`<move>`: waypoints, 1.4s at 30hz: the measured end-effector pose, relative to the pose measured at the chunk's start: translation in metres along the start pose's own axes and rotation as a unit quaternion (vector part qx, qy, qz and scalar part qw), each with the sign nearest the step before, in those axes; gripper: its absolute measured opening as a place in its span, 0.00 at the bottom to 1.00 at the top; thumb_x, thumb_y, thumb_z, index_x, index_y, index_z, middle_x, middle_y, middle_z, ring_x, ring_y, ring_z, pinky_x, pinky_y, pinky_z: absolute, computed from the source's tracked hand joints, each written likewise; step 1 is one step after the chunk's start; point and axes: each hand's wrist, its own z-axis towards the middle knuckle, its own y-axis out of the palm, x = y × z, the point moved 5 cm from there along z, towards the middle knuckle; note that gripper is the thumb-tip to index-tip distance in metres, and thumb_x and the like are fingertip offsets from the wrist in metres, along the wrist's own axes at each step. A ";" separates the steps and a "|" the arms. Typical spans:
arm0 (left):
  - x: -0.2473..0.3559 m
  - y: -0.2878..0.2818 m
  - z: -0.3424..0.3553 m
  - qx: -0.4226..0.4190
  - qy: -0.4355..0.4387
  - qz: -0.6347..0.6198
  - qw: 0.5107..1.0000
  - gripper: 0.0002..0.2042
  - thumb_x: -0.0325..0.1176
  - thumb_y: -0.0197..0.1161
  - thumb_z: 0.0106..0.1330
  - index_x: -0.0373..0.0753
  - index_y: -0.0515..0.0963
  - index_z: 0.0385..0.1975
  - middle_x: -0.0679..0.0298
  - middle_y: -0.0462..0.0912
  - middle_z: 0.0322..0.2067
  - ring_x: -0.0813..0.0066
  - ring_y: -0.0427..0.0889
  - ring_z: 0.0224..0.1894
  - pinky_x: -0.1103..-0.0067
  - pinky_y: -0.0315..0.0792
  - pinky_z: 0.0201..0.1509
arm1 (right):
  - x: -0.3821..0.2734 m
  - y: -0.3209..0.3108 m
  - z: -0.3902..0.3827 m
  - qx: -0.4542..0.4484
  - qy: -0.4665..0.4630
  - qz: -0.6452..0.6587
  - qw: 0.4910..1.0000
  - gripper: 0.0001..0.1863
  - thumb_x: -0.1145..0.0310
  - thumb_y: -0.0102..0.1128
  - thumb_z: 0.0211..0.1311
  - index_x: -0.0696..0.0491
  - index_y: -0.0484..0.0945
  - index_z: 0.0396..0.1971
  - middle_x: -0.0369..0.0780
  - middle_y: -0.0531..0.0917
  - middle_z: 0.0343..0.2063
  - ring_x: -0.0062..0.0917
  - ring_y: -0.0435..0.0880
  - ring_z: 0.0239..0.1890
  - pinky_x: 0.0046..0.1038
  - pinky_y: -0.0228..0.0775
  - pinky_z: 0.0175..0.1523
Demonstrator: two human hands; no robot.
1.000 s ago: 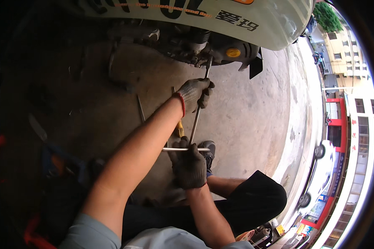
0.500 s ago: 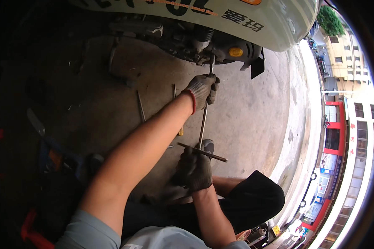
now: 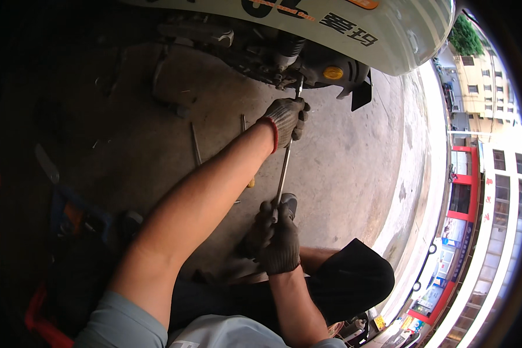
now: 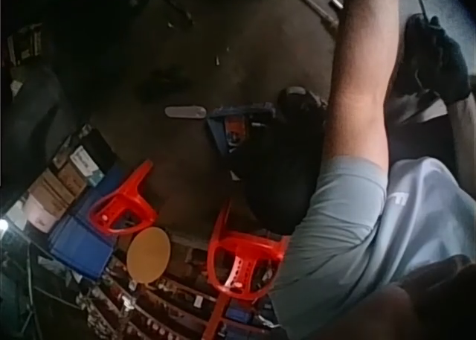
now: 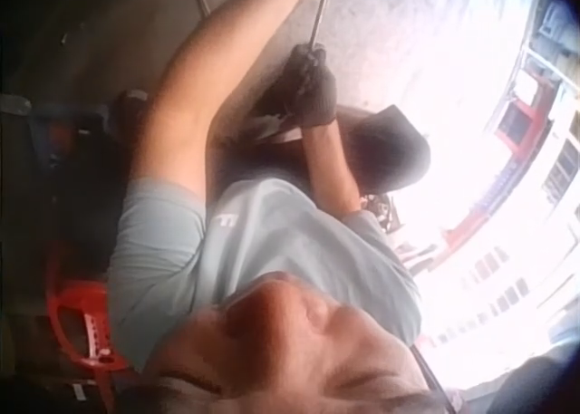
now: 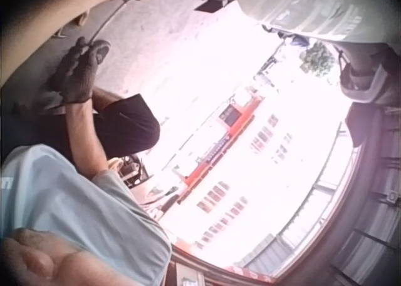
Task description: Removing and re-installing a plastic engine cover on a scooter using a T-handle wrench and a screwdriver.
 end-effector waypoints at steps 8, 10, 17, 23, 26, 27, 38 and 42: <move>0.003 -0.004 -0.004 0.027 -0.002 0.050 0.998 0.07 0.35 0.50 0.68 0.42 0.70 0.28 0.72 0.66 0.16 0.84 0.57 0.10 0.82 0.50 0.12 | -0.008 -0.006 -0.007 0.242 -0.189 -0.493 0.814 0.18 0.57 0.57 0.63 0.53 0.73 0.46 0.41 0.81 0.38 0.30 0.81 0.40 0.31 0.74 0.43; 0.006 -0.004 -0.001 0.032 -0.005 0.065 0.997 0.07 0.34 0.50 0.68 0.42 0.70 0.29 0.72 0.66 0.16 0.84 0.56 0.10 0.82 0.50 0.12 | 0.000 -0.005 -0.001 0.196 -0.141 -0.339 0.909 0.17 0.57 0.57 0.64 0.52 0.75 0.45 0.41 0.81 0.40 0.30 0.81 0.43 0.34 0.74 0.45; 0.010 -0.002 0.000 0.003 -0.024 0.021 0.999 0.07 0.34 0.49 0.69 0.42 0.70 0.29 0.73 0.66 0.16 0.85 0.56 0.10 0.83 0.50 0.12 | 0.011 -0.022 0.006 0.045 0.089 0.001 0.995 0.13 0.57 0.55 0.66 0.50 0.76 0.41 0.37 0.80 0.35 0.26 0.80 0.36 0.33 0.73 0.41; 0.007 -0.001 0.001 0.005 -0.009 0.022 1.000 0.08 0.35 0.49 0.69 0.42 0.71 0.28 0.73 0.66 0.16 0.85 0.56 0.10 0.83 0.49 0.12 | -0.026 -0.004 -0.015 0.236 -0.308 -0.665 0.638 0.13 0.61 0.55 0.65 0.52 0.74 0.44 0.38 0.79 0.37 0.30 0.80 0.40 0.33 0.74 0.43; 0.008 -0.002 0.004 0.016 -0.007 0.026 0.999 0.08 0.35 0.49 0.69 0.42 0.71 0.29 0.73 0.66 0.16 0.85 0.56 0.10 0.83 0.49 0.12 | -0.022 0.016 -0.007 0.197 -0.310 -0.688 0.626 0.14 0.63 0.56 0.64 0.53 0.72 0.46 0.38 0.78 0.38 0.34 0.81 0.43 0.34 0.74 0.45; 0.008 -0.002 0.005 0.009 -0.020 0.010 1.000 0.07 0.35 0.49 0.69 0.42 0.70 0.29 0.73 0.66 0.16 0.85 0.56 0.10 0.83 0.49 0.12 | -0.020 0.018 -0.005 0.181 -0.297 -0.649 0.676 0.14 0.64 0.56 0.64 0.53 0.72 0.47 0.39 0.78 0.39 0.35 0.81 0.44 0.34 0.74 0.46; 0.009 -0.002 0.010 0.019 -0.016 0.024 0.999 0.07 0.34 0.49 0.69 0.42 0.70 0.29 0.73 0.67 0.16 0.86 0.56 0.10 0.83 0.50 0.12 | -0.008 -0.013 0.002 0.121 -0.039 -0.134 0.983 0.14 0.59 0.53 0.67 0.55 0.72 0.42 0.40 0.79 0.36 0.28 0.79 0.38 0.30 0.76 0.45; 0.008 0.000 0.011 0.012 -0.001 0.014 1.000 0.07 0.34 0.50 0.68 0.43 0.70 0.29 0.73 0.67 0.16 0.85 0.55 0.09 0.83 0.50 0.12 | -0.025 0.015 -0.014 0.247 -0.304 -0.685 0.614 0.15 0.60 0.51 0.68 0.57 0.71 0.44 0.42 0.79 0.38 0.30 0.80 0.41 0.31 0.76 0.46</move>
